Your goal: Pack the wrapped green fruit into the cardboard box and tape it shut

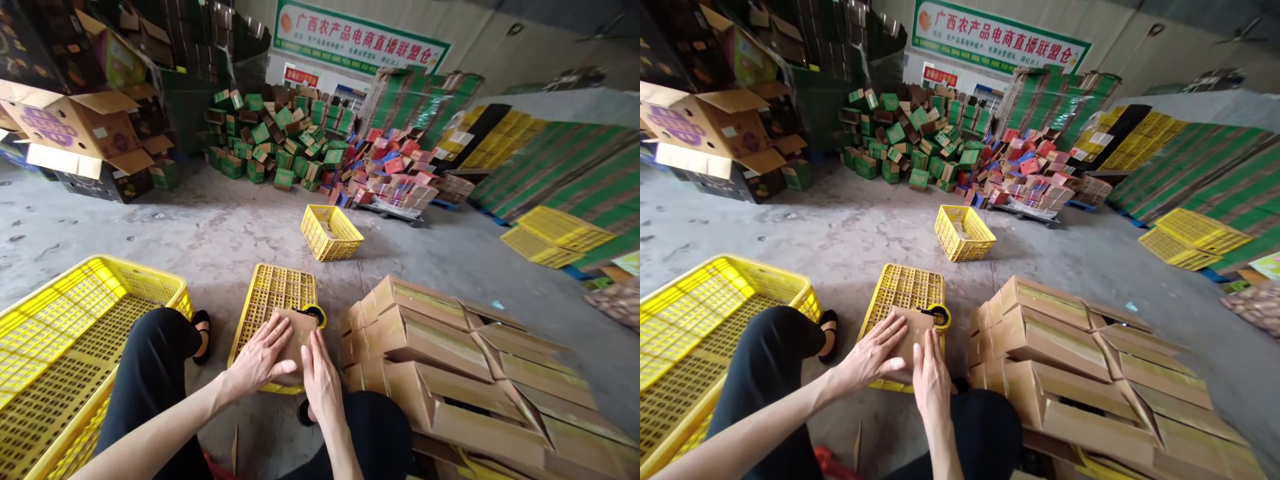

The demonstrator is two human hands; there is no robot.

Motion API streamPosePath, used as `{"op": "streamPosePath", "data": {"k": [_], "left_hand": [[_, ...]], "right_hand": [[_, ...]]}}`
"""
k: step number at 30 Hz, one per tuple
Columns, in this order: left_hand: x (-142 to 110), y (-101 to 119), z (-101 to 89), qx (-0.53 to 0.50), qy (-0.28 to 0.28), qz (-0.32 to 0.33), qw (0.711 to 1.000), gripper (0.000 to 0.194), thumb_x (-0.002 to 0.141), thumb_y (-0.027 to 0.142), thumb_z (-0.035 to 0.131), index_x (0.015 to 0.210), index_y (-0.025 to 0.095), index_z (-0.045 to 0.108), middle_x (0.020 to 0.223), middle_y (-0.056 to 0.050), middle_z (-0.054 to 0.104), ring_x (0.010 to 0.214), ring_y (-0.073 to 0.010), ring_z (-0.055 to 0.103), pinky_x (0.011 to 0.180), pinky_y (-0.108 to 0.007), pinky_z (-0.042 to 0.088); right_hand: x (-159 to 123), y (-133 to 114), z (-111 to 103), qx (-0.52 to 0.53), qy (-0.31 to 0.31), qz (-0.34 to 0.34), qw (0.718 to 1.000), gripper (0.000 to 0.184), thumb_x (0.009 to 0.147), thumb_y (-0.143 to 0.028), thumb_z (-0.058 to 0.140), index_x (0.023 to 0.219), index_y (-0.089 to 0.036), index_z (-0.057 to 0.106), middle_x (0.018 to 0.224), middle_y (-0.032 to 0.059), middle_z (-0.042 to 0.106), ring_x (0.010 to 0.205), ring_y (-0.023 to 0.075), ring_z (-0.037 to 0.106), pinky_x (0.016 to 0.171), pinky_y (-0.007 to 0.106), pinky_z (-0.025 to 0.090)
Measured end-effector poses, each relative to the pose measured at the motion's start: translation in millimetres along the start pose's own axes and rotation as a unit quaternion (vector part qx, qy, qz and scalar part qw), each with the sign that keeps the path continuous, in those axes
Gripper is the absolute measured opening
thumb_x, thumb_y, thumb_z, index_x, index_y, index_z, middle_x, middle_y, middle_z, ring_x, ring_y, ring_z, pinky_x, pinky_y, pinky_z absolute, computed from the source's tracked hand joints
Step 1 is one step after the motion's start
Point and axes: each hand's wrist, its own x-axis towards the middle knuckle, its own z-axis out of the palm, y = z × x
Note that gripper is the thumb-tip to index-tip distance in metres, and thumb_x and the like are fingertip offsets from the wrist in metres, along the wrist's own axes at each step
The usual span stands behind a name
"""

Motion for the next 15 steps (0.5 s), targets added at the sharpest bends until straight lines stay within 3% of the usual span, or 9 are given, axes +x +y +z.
{"op": "streamPosePath", "data": {"k": [5,9,15], "left_hand": [[9.6,1.6,2.3,0.011,0.000,0.004,1.000,0.076,0.105,0.072,0.038,0.155,0.017,0.054,0.163,-0.014,0.048,0.154,-0.0337,0.042,0.122,-0.055,0.044],[10.9,0.5,2.2,-0.015,0.009,0.004,1.000,0.072,0.105,0.070,0.041,0.154,0.019,0.056,0.161,-0.012,0.051,0.155,-0.0322,0.041,0.123,-0.053,0.043],[7.8,-4.7,2.5,-0.068,-0.004,0.014,0.998,0.073,0.106,0.068,0.043,0.161,0.021,0.046,0.164,-0.012,0.046,0.157,-0.0315,0.035,0.126,-0.055,0.038]], "right_hand": [[-8.1,3.4,15.1,-0.035,0.024,-0.048,0.998,0.066,0.112,-0.053,0.032,0.164,-0.013,0.042,0.168,0.0144,0.041,0.154,0.0304,0.043,0.121,0.045,0.049],[-19.0,10.2,19.7,-0.079,0.043,-0.107,0.990,0.059,0.113,-0.041,0.033,0.168,-0.021,0.033,0.169,0.0093,0.041,0.159,0.0301,0.033,0.123,0.050,0.045],[1.4,-2.7,20.7,-0.131,0.027,-0.114,0.984,0.052,0.111,-0.026,0.034,0.161,-0.017,0.047,0.163,0.0124,0.049,0.154,0.0321,0.042,0.121,0.051,0.046]]}}
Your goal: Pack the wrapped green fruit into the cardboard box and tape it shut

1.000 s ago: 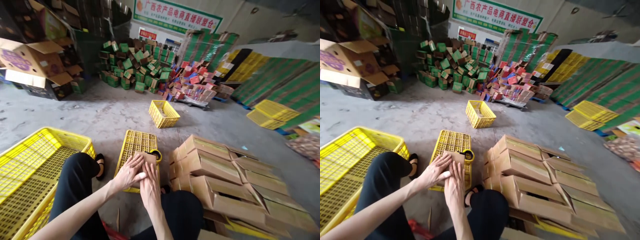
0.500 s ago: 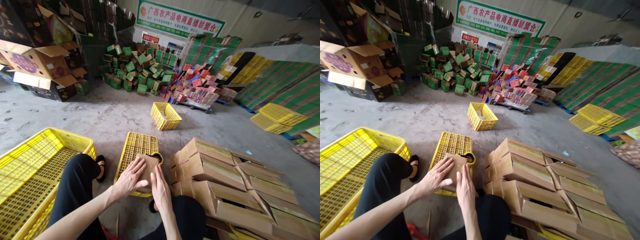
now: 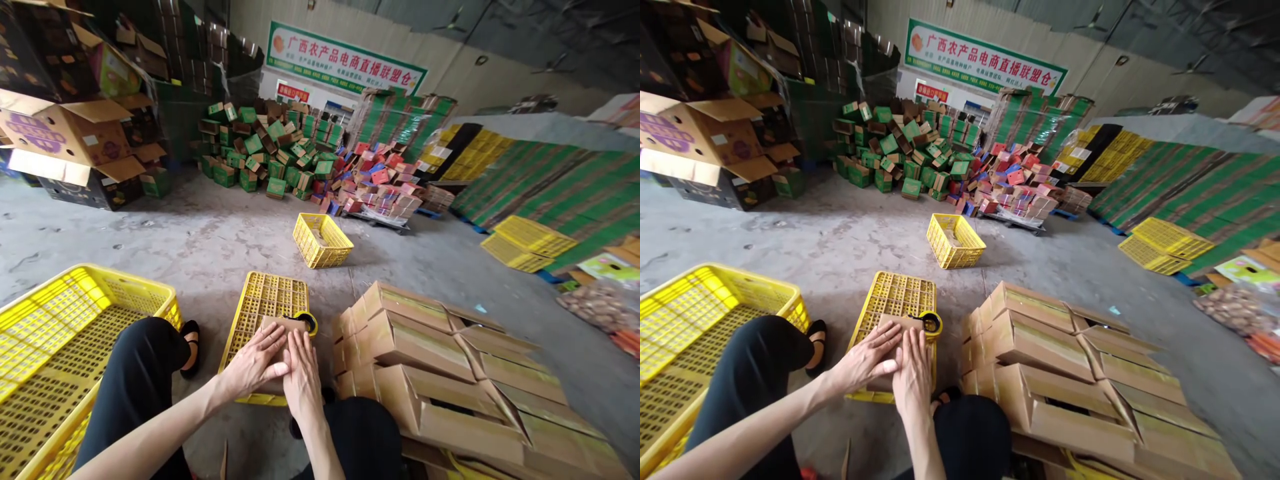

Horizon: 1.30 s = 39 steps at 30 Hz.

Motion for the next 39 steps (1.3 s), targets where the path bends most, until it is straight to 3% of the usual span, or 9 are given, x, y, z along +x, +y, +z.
{"op": "streamPosePath", "data": {"k": [9,14,19,26,32,36,39], "left_hand": [[-0.9,-33.0,13.9,-0.021,0.041,-0.017,0.999,0.066,0.109,0.058,0.046,0.167,0.031,0.033,0.170,-0.012,0.036,0.160,-0.0339,0.023,0.123,-0.061,0.041],[-1.2,-30.2,8.9,-0.033,0.047,-0.005,0.998,0.071,0.111,0.055,0.041,0.171,0.034,0.010,0.170,-0.012,0.034,0.160,-0.0329,0.024,0.122,-0.061,0.041],[-19.9,-18.1,-1.9,-0.033,0.030,0.005,0.999,0.079,0.108,0.061,0.045,0.171,0.036,0.005,0.174,-0.009,0.024,0.161,-0.0342,0.021,0.123,-0.058,0.040],[-34.2,-19.4,1.2,-0.052,-0.002,-0.048,0.998,0.079,0.109,0.057,0.045,0.170,0.038,-0.003,0.176,-0.011,0.005,0.158,-0.0364,0.025,0.120,-0.056,0.044],[-33.0,-13.2,10.9,-0.074,0.025,-0.046,0.996,0.082,0.110,0.054,0.044,0.171,0.035,-0.008,0.175,-0.016,0.008,0.155,-0.0345,0.035,0.117,-0.052,0.048],[-29.2,-0.9,16.3,-0.064,0.046,-0.023,0.997,0.086,0.109,0.057,0.045,0.171,0.032,-0.009,0.176,-0.016,0.009,0.159,-0.0366,0.024,0.120,-0.058,0.043],[-29.9,4.2,18.0,-0.051,0.040,-0.007,0.998,0.083,0.108,0.061,0.043,0.172,0.030,0.000,0.176,-0.015,0.012,0.161,-0.0379,0.015,0.122,-0.061,0.040]], "right_hand": [[-1.8,-35.3,-17.1,-0.024,-0.005,-0.029,0.999,0.055,0.109,-0.024,0.040,0.164,-0.026,0.043,0.163,0.0061,0.051,0.154,0.0324,0.043,0.124,0.056,0.039],[21.8,-34.7,-17.2,-0.017,-0.040,-0.052,0.998,0.056,0.107,-0.023,0.041,0.163,-0.025,0.044,0.163,0.0041,0.051,0.153,0.0320,0.044,0.124,0.055,0.041],[27.7,-33.4,-8.5,-0.018,-0.036,-0.021,0.999,0.050,0.111,-0.027,0.037,0.158,-0.021,0.052,0.160,0.0093,0.053,0.150,0.0310,0.049,0.125,0.055,0.039],[5.5,-21.8,-18.1,-0.020,-0.052,-0.031,0.998,0.054,0.113,-0.040,0.036,0.164,-0.025,0.042,0.168,0.0077,0.042,0.157,0.0305,0.038,0.125,0.052,0.040],[-22.2,-1.0,-14.4,-0.050,0.007,0.013,0.999,0.062,0.114,-0.045,0.029,0.166,-0.013,0.037,0.165,0.0172,0.045,0.154,0.0336,0.043,0.119,0.053,0.047],[-34.4,-19.2,0.9,-0.057,0.051,0.007,0.997,0.062,0.112,-0.038,0.034,0.169,-0.015,0.028,0.165,0.0184,0.046,0.153,0.0348,0.045,0.118,0.056,0.047],[-35.4,-38.0,7.6,-0.037,0.050,-0.017,0.998,0.064,0.110,-0.025,0.034,0.172,-0.022,0.019,0.166,0.0145,0.046,0.152,0.0346,0.046,0.119,0.058,0.045]]}}
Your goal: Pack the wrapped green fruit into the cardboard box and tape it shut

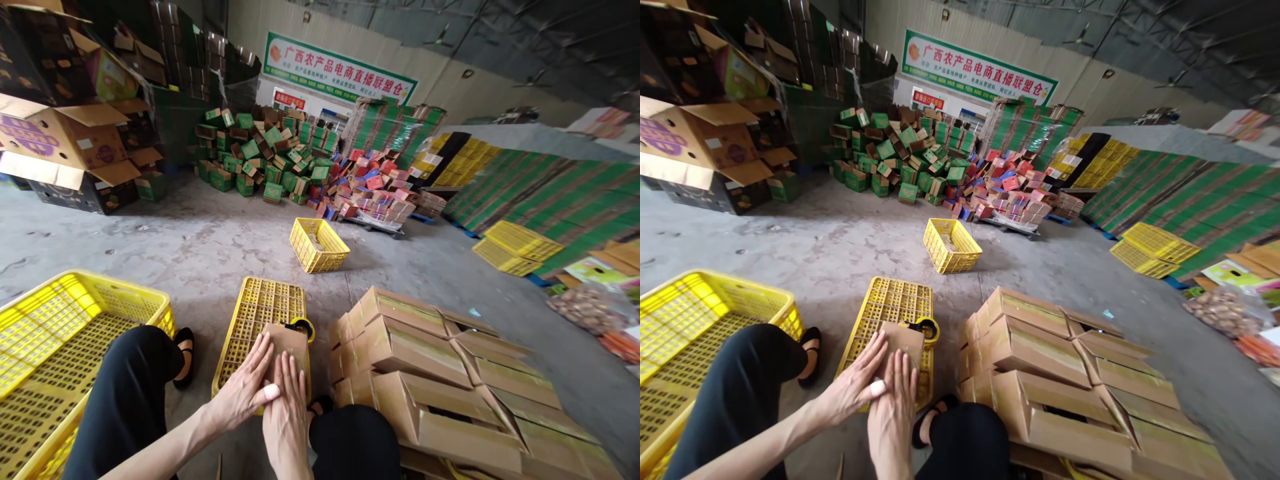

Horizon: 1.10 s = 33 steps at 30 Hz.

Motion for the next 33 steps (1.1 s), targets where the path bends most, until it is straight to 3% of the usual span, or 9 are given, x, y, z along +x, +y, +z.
{"op": "streamPosePath", "data": {"k": [4,7,12,17,21,27,33], "left_hand": [[-2.0,0.0,-2.1,0.025,-0.021,0.012,0.999,0.086,0.106,0.065,0.045,0.172,0.024,0.010,0.175,-0.015,0.019,0.162,-0.0375,0.015,0.126,-0.058,0.037],[-1.6,-2.6,-6.0,0.040,-0.023,0.022,0.999,0.089,0.105,0.066,0.046,0.173,0.024,0.008,0.175,-0.015,0.022,0.161,-0.0360,0.022,0.125,-0.056,0.038],[-3.3,-4.0,-12.4,0.031,-0.031,0.037,0.998,0.091,0.103,0.068,0.046,0.173,0.025,0.005,0.175,-0.014,0.023,0.160,-0.0356,0.024,0.125,-0.054,0.039],[-7.9,2.9,-12.2,-0.001,-0.026,0.029,0.999,0.089,0.104,0.069,0.042,0.173,0.026,0.004,0.176,-0.014,0.017,0.162,-0.0369,0.016,0.124,-0.056,0.040],[-10.0,10.7,-12.4,0.009,-0.038,0.025,0.999,0.088,0.103,0.070,0.046,0.172,0.030,0.011,0.175,-0.010,0.024,0.162,-0.0384,0.011,0.123,-0.061,0.039],[-8.7,15.1,-21.1,-0.004,-0.074,0.046,0.996,0.090,0.101,0.072,0.048,0.172,0.026,0.018,0.173,-0.010,0.030,0.162,-0.0372,0.013,0.124,-0.058,0.040],[-5.5,-0.1,-33.4,-0.007,-0.082,0.042,0.996,0.079,0.104,0.066,0.049,0.169,0.029,0.027,0.171,-0.007,0.035,0.161,-0.0338,0.019,0.125,-0.053,0.039]], "right_hand": [[3.7,-6.0,-2.2,0.025,0.004,-0.013,1.000,0.068,0.109,-0.024,0.038,0.172,-0.026,0.014,0.164,0.0121,0.049,0.150,0.0344,0.049,0.119,0.058,0.046],[0.0,8.3,-6.5,0.011,0.014,-0.022,1.000,0.062,0.112,-0.030,0.037,0.171,-0.025,0.022,0.161,0.0120,0.052,0.148,0.0343,0.052,0.119,0.058,0.045],[-19.5,34.3,-9.6,-0.005,0.024,0.032,0.999,0.061,0.113,-0.047,0.031,0.168,-0.021,0.035,0.158,0.0141,0.056,0.143,0.0346,0.057,0.115,0.055,0.050],[-27.1,24.4,-2.7,-0.013,0.041,0.067,0.997,0.068,0.112,-0.048,0.033,0.172,-0.022,0.018,0.163,0.0146,0.050,0.149,0.0392,0.049,0.109,0.058,0.054],[-27.3,11.0,4.5,-0.006,0.043,0.016,0.999,0.068,0.112,-0.038,0.033,0.173,-0.023,0.006,0.162,0.0150,0.051,0.148,0.0410,0.050,0.109,0.062,0.052],[-25.4,4.0,-1.1,-0.009,0.042,-0.021,0.999,0.070,0.110,-0.031,0.032,0.173,-0.022,0.002,0.161,0.0153,0.051,0.145,0.0383,0.055,0.110,0.060,0.052],[-18.1,19.8,-14.8,-0.010,0.000,-0.018,1.000,0.059,0.113,-0.037,0.032,0.170,-0.022,0.029,0.162,0.0116,0.051,0.145,0.0355,0.054,0.117,0.060,0.046]]}}
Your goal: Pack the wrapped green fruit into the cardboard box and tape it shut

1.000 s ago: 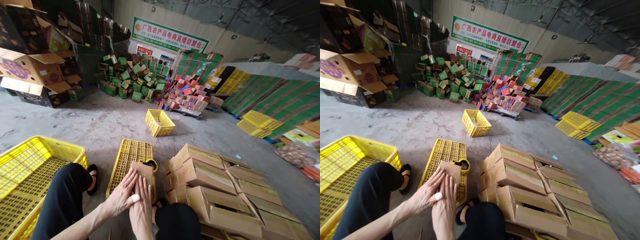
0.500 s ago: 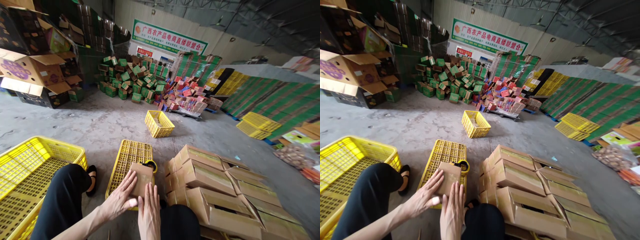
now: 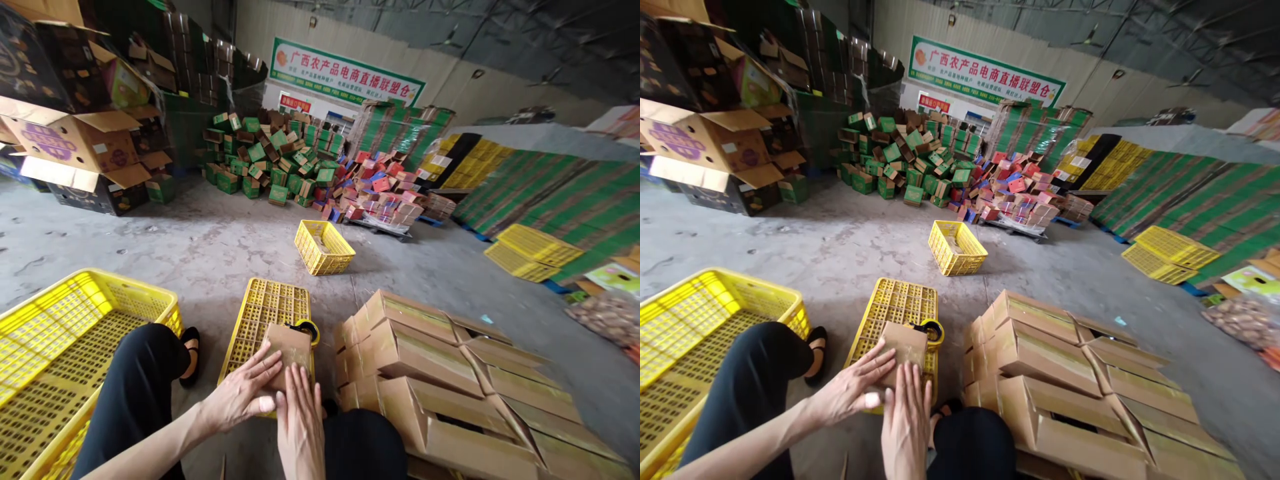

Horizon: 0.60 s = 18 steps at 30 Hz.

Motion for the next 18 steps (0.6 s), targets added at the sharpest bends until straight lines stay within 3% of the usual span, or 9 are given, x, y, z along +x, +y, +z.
{"op": "streamPosePath", "data": {"k": [4,7,12,18], "left_hand": [[-2.8,-5.1,3.9,0.005,0.033,-0.005,0.999,0.075,0.106,0.064,0.045,0.170,0.028,0.027,0.171,-0.009,0.036,0.160,-0.0307,0.026,0.126,-0.049,0.040],[-1.2,2.3,13.2,0.028,0.062,-0.020,0.997,0.082,0.104,0.068,0.047,0.170,0.025,0.025,0.171,-0.011,0.034,0.161,-0.0337,0.024,0.126,-0.051,0.039],[-1.3,12.7,19.6,0.057,0.066,-0.020,0.996,0.085,0.102,0.071,0.045,0.170,0.023,0.026,0.171,-0.011,0.035,0.160,-0.0353,0.025,0.127,-0.052,0.038],[2.7,8.6,12.8,0.027,0.042,0.000,0.999,0.082,0.104,0.068,0.045,0.171,0.026,0.023,0.170,-0.010,0.036,0.158,-0.0308,0.031,0.126,-0.047,0.040]], "right_hand": [[-4.0,15.3,1.1,-0.012,0.008,0.037,0.999,0.058,0.114,-0.043,0.028,0.166,-0.018,0.039,0.159,0.0139,0.054,0.146,0.0354,0.053,0.116,0.057,0.048],[-4.3,7.7,6.3,-0.009,0.017,0.049,0.999,0.063,0.113,-0.046,0.030,0.168,-0.017,0.033,0.161,0.0162,0.052,0.148,0.0369,0.051,0.116,0.058,0.048],[-1.0,-18.0,13.5,0.033,0.037,0.002,0.999,0.065,0.111,-0.034,0.036,0.172,-0.023,0.016,0.161,0.0142,0.052,0.146,0.0361,0.054,0.116,0.058,0.048],[18.0,-17.8,14.6,0.033,0.013,0.012,0.999,0.068,0.106,-0.022,0.037,0.172,-0.024,0.021,0.163,0.0124,0.050,0.145,0.0350,0.055,0.114,0.057,0.051]]}}
